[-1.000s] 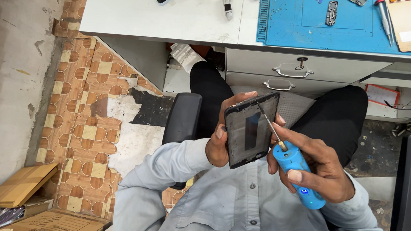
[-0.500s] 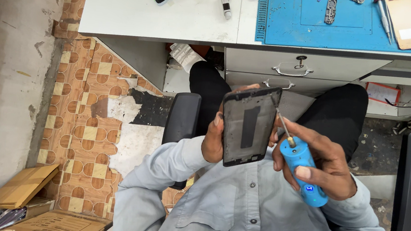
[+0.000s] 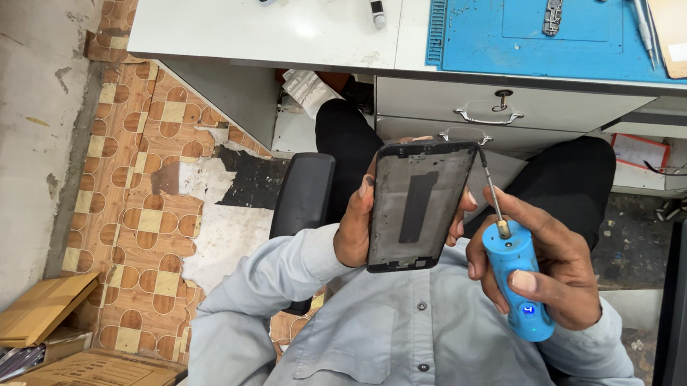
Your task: The person sits at a repair bench and uses a blue electric screwdriver to unscrew screws from the back housing of a disassembled smartphone, holding the phone frame in one hand. They periodically wipe the screwdriver bit with a small tissue, then resume unscrewing and finally place the phone on the bench.
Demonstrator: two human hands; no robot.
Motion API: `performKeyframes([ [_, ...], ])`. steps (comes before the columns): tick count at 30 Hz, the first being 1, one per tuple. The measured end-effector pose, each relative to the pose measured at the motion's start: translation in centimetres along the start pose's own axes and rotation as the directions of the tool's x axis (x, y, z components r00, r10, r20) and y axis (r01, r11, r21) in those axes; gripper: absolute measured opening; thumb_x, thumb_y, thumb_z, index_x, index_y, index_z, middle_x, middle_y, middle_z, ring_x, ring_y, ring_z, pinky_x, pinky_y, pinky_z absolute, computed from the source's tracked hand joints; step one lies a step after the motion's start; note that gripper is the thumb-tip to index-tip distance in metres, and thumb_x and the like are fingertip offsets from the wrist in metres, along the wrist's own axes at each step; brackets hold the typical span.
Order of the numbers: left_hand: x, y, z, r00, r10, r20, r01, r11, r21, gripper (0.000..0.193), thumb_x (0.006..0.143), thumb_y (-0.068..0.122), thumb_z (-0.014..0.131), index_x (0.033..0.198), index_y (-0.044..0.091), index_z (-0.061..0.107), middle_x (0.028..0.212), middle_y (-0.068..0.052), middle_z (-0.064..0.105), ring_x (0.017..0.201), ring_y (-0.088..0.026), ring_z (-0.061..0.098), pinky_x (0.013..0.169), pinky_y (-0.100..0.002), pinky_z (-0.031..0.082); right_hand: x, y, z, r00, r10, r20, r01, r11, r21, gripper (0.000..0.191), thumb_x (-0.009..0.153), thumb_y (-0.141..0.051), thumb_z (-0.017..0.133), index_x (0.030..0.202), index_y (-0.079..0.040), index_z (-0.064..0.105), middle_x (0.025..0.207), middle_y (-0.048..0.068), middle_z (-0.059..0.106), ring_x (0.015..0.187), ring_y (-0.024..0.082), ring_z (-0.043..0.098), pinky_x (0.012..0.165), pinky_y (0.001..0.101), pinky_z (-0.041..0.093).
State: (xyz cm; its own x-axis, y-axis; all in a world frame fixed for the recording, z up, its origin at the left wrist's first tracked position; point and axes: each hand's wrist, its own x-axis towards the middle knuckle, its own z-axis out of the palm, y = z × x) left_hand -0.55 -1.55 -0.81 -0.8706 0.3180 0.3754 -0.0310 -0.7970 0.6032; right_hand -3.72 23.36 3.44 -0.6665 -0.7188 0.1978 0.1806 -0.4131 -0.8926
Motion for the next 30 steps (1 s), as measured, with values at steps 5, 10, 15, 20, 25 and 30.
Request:
performKeyframes([
  [5, -0.2, -0.2, 0.1, 1.000, 0.027, 0.017, -0.027, 1.000, 0.012, 0.076, 0.106, 0.065, 0.049, 0.163, 0.021, 0.025, 0.139, -0.026, 0.055, 0.111, -0.030, 0.065, 0.095, -0.044, 0.058, 0.0, 0.0, 0.1, 1.000, 0.003, -0.004, -0.003, 1.000, 0.001, 0.073, 0.094, -0.014, 0.068, 0.161, -0.002, 0.040, 0.093, 0.029, 0.066, 0.056, 0.017, 0.062, 0.057, 0.0296, 0.054],
  [10, -0.4, -0.3, 0.3, 0.999, 0.017, 0.045, -0.015, 0.999, -0.040, 0.070, 0.108, 0.063, 0.047, 0.163, 0.027, 0.023, 0.140, -0.027, 0.053, 0.111, -0.031, 0.064, 0.096, -0.045, 0.058, 0.2, -0.1, 0.4, 1.000, -0.002, -0.006, 0.002, 1.000, -0.016, 0.074, 0.094, -0.016, 0.069, 0.161, -0.003, 0.040, 0.092, 0.027, 0.066, 0.057, 0.017, 0.063, 0.058, 0.0298, 0.055],
  [15, -0.5, -0.3, 0.2, 0.997, 0.000, 0.074, 0.009, 0.994, -0.111, 0.069, 0.109, 0.061, 0.047, 0.165, 0.029, 0.024, 0.139, -0.029, 0.054, 0.110, -0.033, 0.066, 0.095, -0.048, 0.059, 0.2, -0.2, 0.6, 1.000, -0.013, -0.011, 0.013, 1.000, -0.010, 0.073, 0.095, -0.016, 0.069, 0.161, -0.003, 0.040, 0.090, 0.025, 0.064, 0.061, 0.019, 0.064, 0.070, 0.0343, 0.055],
  [20, -0.6, -0.6, -0.2, 0.996, -0.037, 0.085, 0.049, 0.988, -0.149, 0.070, 0.107, 0.061, 0.047, 0.164, 0.030, 0.021, 0.141, -0.030, 0.052, 0.113, -0.036, 0.066, 0.096, -0.051, 0.059, 0.1, -0.1, 0.6, 0.999, 0.001, -0.043, -0.002, 1.000, -0.023, 0.074, 0.092, -0.015, 0.069, 0.159, -0.001, 0.041, 0.095, 0.027, 0.062, 0.071, 0.024, 0.064, 0.054, 0.0290, 0.054],
  [25, -0.4, -0.3, 0.2, 0.995, 0.019, 0.095, -0.019, 1.000, 0.004, 0.068, 0.109, 0.061, 0.047, 0.166, 0.031, 0.026, 0.141, -0.028, 0.054, 0.113, -0.033, 0.066, 0.096, -0.047, 0.058, 0.0, 0.0, 0.3, 0.999, 0.019, -0.038, -0.018, 1.000, 0.011, 0.075, 0.094, -0.014, 0.071, 0.161, 0.001, 0.040, 0.091, 0.027, 0.065, 0.062, 0.020, 0.063, 0.054, 0.0284, 0.053],
  [30, 0.3, 1.7, 0.9, 0.900, 0.276, 0.337, -0.341, -0.038, 0.939, 0.064, 0.110, 0.066, 0.037, 0.162, 0.030, 0.027, 0.143, -0.020, 0.057, 0.123, -0.033, 0.068, 0.093, -0.039, 0.060, -0.3, 0.1, -0.4, 0.997, -0.033, -0.069, 0.035, 0.999, 0.022, 0.077, 0.094, -0.016, 0.071, 0.162, 0.002, 0.038, 0.094, 0.029, 0.065, 0.056, 0.019, 0.063, 0.055, 0.0292, 0.051],
])
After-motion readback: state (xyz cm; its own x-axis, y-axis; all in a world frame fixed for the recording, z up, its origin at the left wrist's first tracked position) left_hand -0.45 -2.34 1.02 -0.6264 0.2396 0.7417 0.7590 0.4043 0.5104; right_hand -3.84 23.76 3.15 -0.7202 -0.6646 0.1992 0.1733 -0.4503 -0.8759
